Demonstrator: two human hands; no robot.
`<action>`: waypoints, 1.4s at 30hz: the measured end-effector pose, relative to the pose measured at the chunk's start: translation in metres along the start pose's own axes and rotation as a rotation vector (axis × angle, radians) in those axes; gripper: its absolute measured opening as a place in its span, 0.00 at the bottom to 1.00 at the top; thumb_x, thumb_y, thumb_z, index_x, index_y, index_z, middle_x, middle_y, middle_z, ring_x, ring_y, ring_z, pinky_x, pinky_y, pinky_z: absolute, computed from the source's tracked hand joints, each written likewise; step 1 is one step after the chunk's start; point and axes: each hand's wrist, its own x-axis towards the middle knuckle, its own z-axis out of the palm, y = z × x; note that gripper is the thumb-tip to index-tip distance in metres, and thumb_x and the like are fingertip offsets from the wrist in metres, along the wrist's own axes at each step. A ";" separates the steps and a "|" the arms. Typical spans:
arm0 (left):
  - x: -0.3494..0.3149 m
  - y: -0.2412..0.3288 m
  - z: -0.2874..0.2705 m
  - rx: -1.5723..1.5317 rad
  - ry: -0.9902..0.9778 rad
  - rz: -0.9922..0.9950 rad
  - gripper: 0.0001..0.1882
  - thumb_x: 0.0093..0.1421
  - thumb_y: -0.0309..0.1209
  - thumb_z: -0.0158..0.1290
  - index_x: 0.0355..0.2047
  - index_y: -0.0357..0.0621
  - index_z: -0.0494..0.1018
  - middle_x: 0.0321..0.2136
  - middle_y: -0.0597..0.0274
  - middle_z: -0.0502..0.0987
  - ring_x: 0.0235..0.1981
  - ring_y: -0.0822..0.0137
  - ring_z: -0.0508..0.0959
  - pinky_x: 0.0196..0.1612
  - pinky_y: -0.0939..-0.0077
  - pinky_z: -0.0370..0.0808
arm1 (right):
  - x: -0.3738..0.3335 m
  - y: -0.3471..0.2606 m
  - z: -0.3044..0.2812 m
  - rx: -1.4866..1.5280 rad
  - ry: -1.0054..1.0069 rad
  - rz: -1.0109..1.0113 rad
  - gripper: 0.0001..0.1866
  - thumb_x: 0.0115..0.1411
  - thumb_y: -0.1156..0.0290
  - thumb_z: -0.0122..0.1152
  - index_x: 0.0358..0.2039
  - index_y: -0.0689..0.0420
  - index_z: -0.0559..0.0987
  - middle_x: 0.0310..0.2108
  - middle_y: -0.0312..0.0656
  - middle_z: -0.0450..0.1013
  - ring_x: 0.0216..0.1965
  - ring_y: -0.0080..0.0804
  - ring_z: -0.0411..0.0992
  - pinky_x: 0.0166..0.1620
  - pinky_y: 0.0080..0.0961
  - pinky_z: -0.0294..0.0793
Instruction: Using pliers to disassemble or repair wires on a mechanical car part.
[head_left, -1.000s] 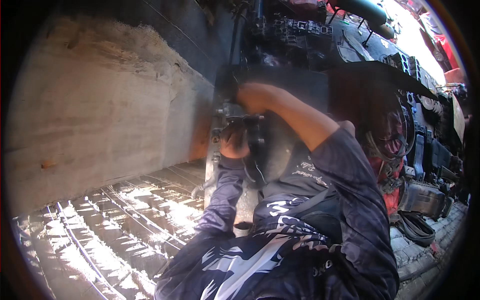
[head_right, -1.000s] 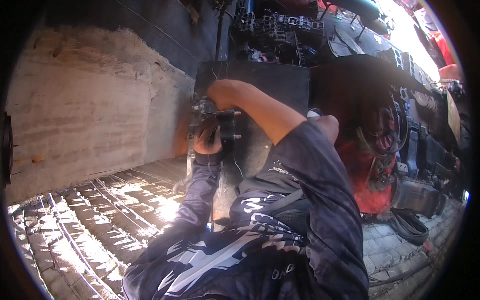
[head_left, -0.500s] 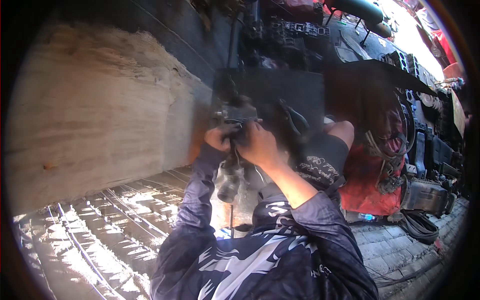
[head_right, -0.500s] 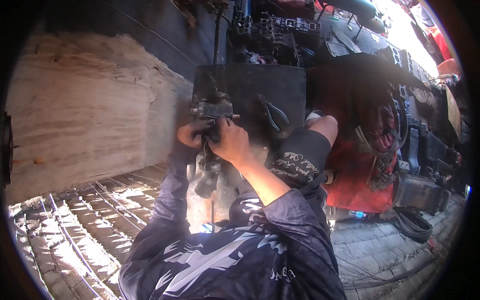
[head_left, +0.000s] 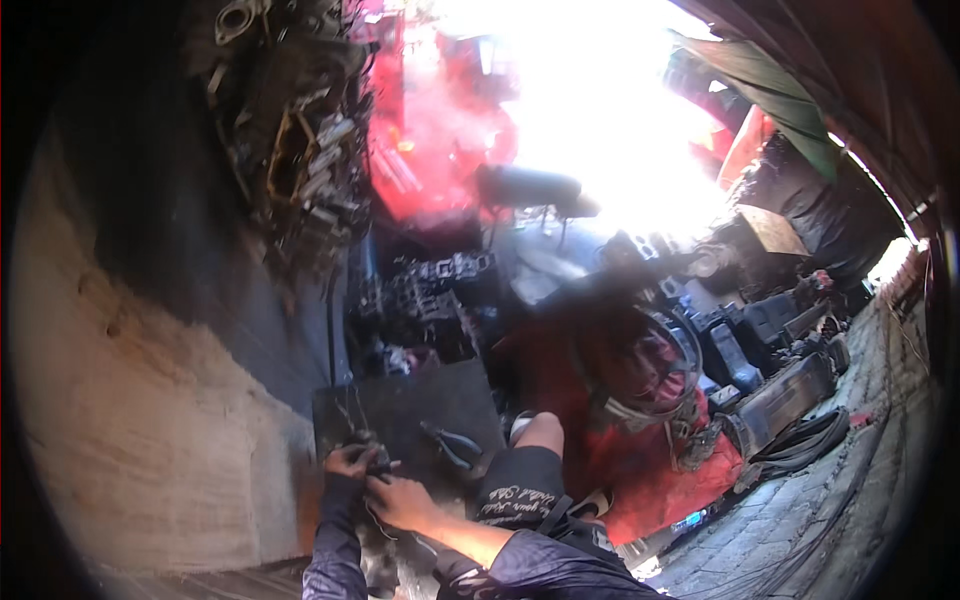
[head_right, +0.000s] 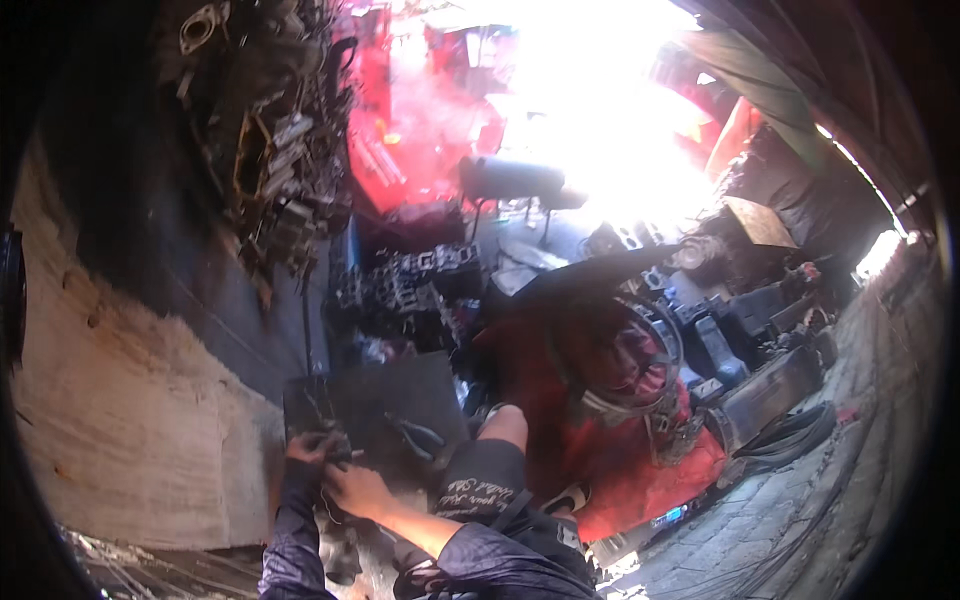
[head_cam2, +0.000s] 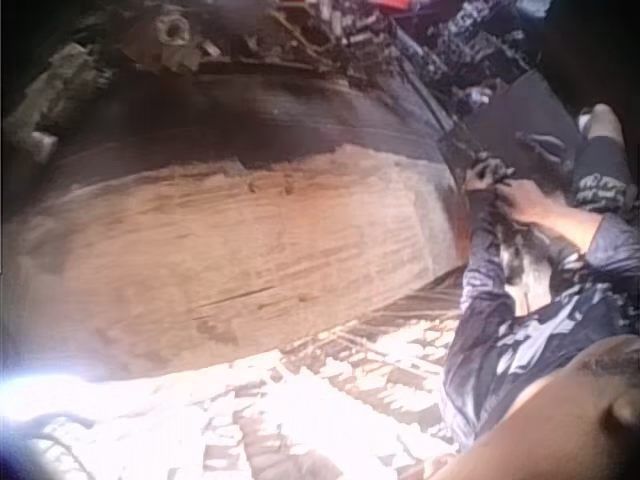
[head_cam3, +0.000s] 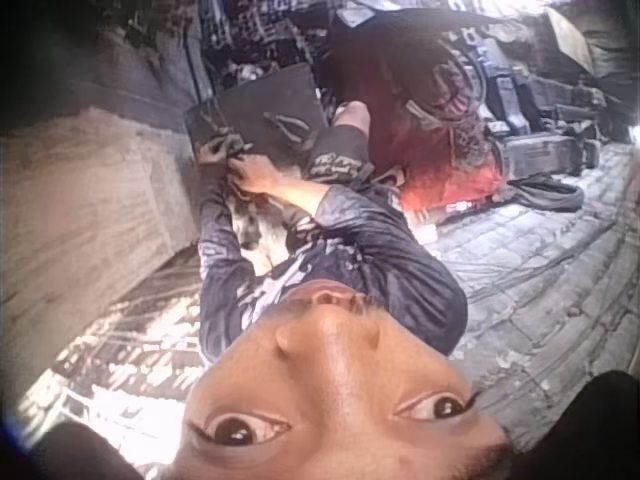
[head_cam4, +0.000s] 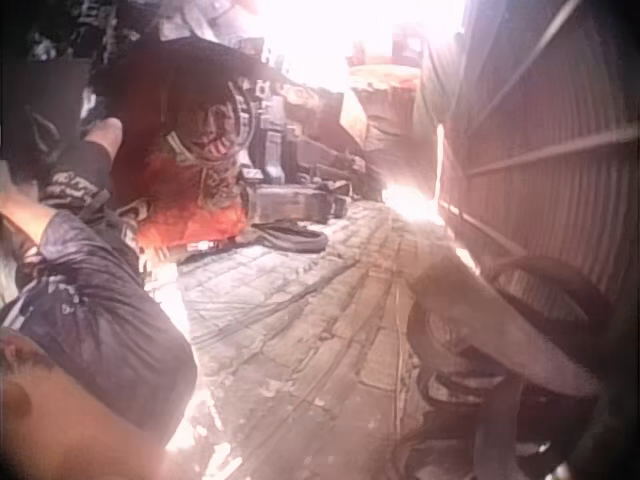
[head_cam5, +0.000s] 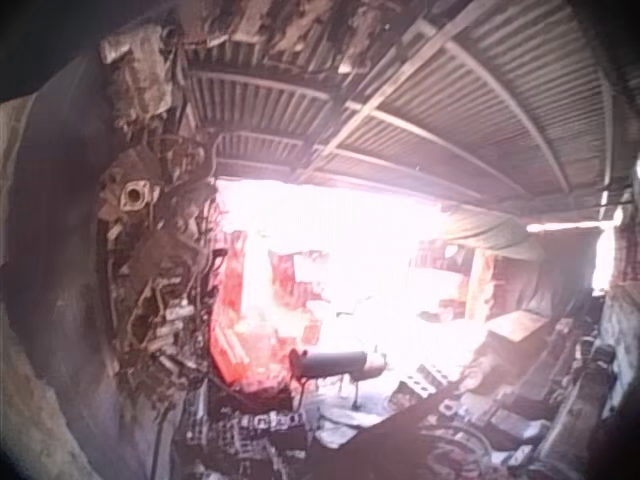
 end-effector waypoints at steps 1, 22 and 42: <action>-0.002 0.007 -0.003 -0.002 -0.012 0.006 0.09 0.51 0.31 0.59 0.31 0.39 0.80 0.27 0.55 0.81 0.27 0.67 0.79 0.35 0.74 0.74 | 0.004 -0.001 -0.007 -0.018 -0.034 -0.001 0.17 0.56 0.56 0.53 0.42 0.52 0.71 0.32 0.50 0.74 0.31 0.53 0.74 0.30 0.47 0.73; 0.003 -0.004 -0.005 -0.256 -0.022 -0.001 0.09 0.58 0.32 0.54 0.28 0.37 0.76 0.23 0.65 0.77 0.25 0.74 0.72 0.32 0.76 0.70 | 0.001 0.006 -0.015 0.124 -0.067 0.006 0.18 0.59 0.53 0.51 0.44 0.51 0.72 0.36 0.51 0.73 0.36 0.53 0.73 0.35 0.46 0.72; 0.006 -0.008 -0.005 -0.197 -0.023 -0.038 0.10 0.57 0.33 0.56 0.27 0.36 0.76 0.23 0.65 0.78 0.26 0.74 0.73 0.33 0.76 0.70 | -0.001 0.008 -0.017 0.156 -0.077 0.021 0.17 0.59 0.56 0.53 0.45 0.49 0.71 0.36 0.53 0.72 0.37 0.55 0.72 0.36 0.46 0.72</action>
